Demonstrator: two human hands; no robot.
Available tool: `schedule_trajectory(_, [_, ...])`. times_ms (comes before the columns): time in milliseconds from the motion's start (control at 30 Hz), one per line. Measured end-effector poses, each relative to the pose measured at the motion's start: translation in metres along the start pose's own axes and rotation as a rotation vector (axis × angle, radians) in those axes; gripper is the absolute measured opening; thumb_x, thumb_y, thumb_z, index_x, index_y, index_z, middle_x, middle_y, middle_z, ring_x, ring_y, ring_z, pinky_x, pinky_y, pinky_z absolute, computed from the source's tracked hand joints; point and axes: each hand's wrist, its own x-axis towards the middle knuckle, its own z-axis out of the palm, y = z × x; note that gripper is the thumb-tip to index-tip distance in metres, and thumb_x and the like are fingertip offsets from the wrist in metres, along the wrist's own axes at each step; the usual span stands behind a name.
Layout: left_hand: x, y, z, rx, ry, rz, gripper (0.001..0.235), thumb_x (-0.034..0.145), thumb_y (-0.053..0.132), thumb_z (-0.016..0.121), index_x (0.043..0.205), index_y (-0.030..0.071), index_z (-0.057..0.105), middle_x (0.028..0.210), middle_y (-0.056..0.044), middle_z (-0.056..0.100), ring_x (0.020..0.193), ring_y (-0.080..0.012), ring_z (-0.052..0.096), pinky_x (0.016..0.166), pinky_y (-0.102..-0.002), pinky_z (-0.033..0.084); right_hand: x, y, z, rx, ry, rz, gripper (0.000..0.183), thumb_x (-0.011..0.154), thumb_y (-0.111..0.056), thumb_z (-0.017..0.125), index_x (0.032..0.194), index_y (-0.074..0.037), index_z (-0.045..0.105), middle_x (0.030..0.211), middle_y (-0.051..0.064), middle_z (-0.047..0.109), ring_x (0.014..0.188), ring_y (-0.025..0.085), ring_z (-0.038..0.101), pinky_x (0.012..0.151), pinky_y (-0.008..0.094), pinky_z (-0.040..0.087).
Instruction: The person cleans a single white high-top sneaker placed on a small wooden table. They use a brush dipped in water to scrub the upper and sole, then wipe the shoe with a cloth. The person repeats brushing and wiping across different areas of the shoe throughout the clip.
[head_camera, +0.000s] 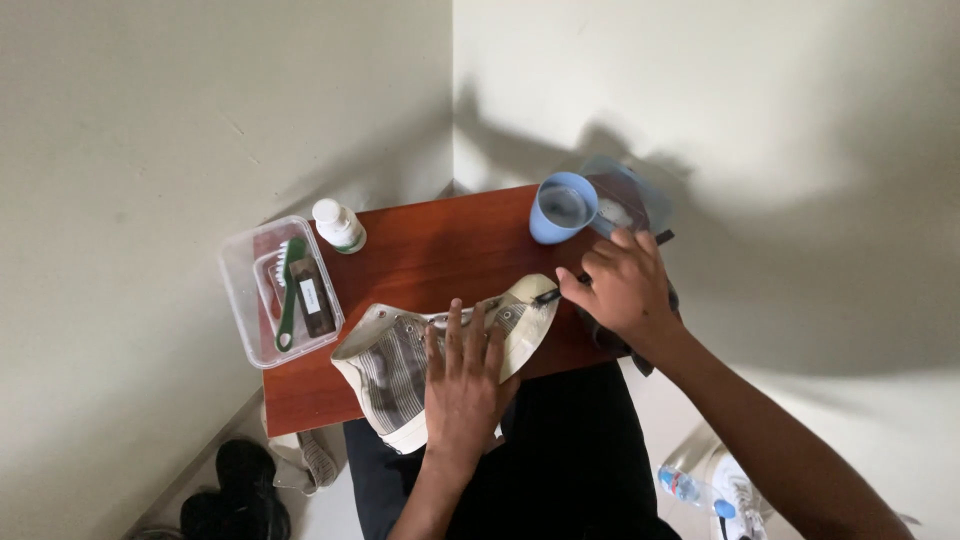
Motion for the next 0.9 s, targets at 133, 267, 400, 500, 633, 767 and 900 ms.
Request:
schedule_trajectory(133, [0.002,0.001,-0.007,-0.019,0.002,0.030,0.077,0.070,0.055,0.085,0.130,0.013,0.059,0.153,-0.014,0.052,0.149,-0.0400,0.038,0.112,-0.061,0.038,0.000,-0.030,-0.020,0.096,0.037,-0.101,0.052,0.091,-0.042,0.072,0.055,-0.011,0.051,0.058,0.001,0.048,0.069,0.022,0.048,0.066,0.040,0.034])
schedule_trajectory(267, [0.002,0.002,-0.003,-0.026,0.029,0.031,0.082,0.068,0.055,0.087,0.131,0.012,0.057,0.155,-0.015,0.049,0.149,-0.0409,0.036,0.113,-0.064,0.038,-0.013,-0.015,-0.007,0.056,0.001,0.055,0.050,0.092,-0.040,0.067,0.055,-0.013,0.048,0.058,0.000,0.050,0.074,0.023,0.050,0.072,0.042,0.034])
schedule_trajectory(400, [0.004,0.001,-0.005,-0.025,0.027,0.031,0.078,0.070,0.055,0.085,0.129,0.012,0.059,0.153,-0.012,0.053,0.149,-0.0368,0.038,0.114,-0.063,0.037,-0.015,-0.029,-0.012,0.246,0.032,-0.020,0.048,0.091,-0.031,0.069,0.056,-0.011,0.043,0.056,0.002,0.043,0.065,0.023,0.044,0.065,0.043,0.031])
schedule_trajectory(500, [0.007,-0.005,-0.008,-0.093,0.009,0.018,0.073,0.075,0.049,0.082,0.132,0.011,0.058,0.155,-0.014,0.048,0.151,-0.0400,0.033,0.117,-0.064,0.033,-0.025,-0.003,0.019,0.140,0.095,0.114,0.054,0.092,-0.028,0.074,0.055,-0.010,0.039,0.054,0.003,0.040,0.066,0.025,0.044,0.064,0.043,0.033])
schedule_trajectory(633, [0.011,-0.011,-0.009,-0.110,-0.013,0.018,0.075,0.072,0.047,0.084,0.130,0.010,0.057,0.157,-0.015,0.047,0.150,-0.0394,0.035,0.116,-0.064,0.035,-0.014,-0.028,0.002,0.278,0.090,0.016,0.048,0.088,-0.027,0.074,0.058,-0.010,0.042,0.058,0.003,0.040,0.068,0.025,0.045,0.068,0.042,0.033])
schedule_trajectory(767, [0.017,-0.016,-0.010,-0.151,-0.044,-0.007,0.067,0.078,0.046,0.081,0.129,0.009,0.060,0.154,-0.018,0.049,0.150,-0.0414,0.035,0.115,-0.066,0.036,-0.018,-0.019,0.011,0.219,0.055,0.083,0.051,0.095,-0.028,0.069,0.056,-0.008,0.043,0.055,0.004,0.041,0.066,0.025,0.045,0.066,0.043,0.032])
schedule_trajectory(900, [0.021,-0.010,-0.014,-0.164,0.048,-0.053,0.058,0.077,0.042,0.079,0.123,0.008,0.070,0.142,-0.020,0.061,0.141,-0.0442,0.049,0.105,-0.066,0.046,-0.017,-0.029,0.011,0.267,0.080,0.083,0.060,0.097,-0.050,0.063,0.053,-0.016,0.041,0.053,0.000,0.037,0.059,0.023,0.047,0.064,0.038,0.039])
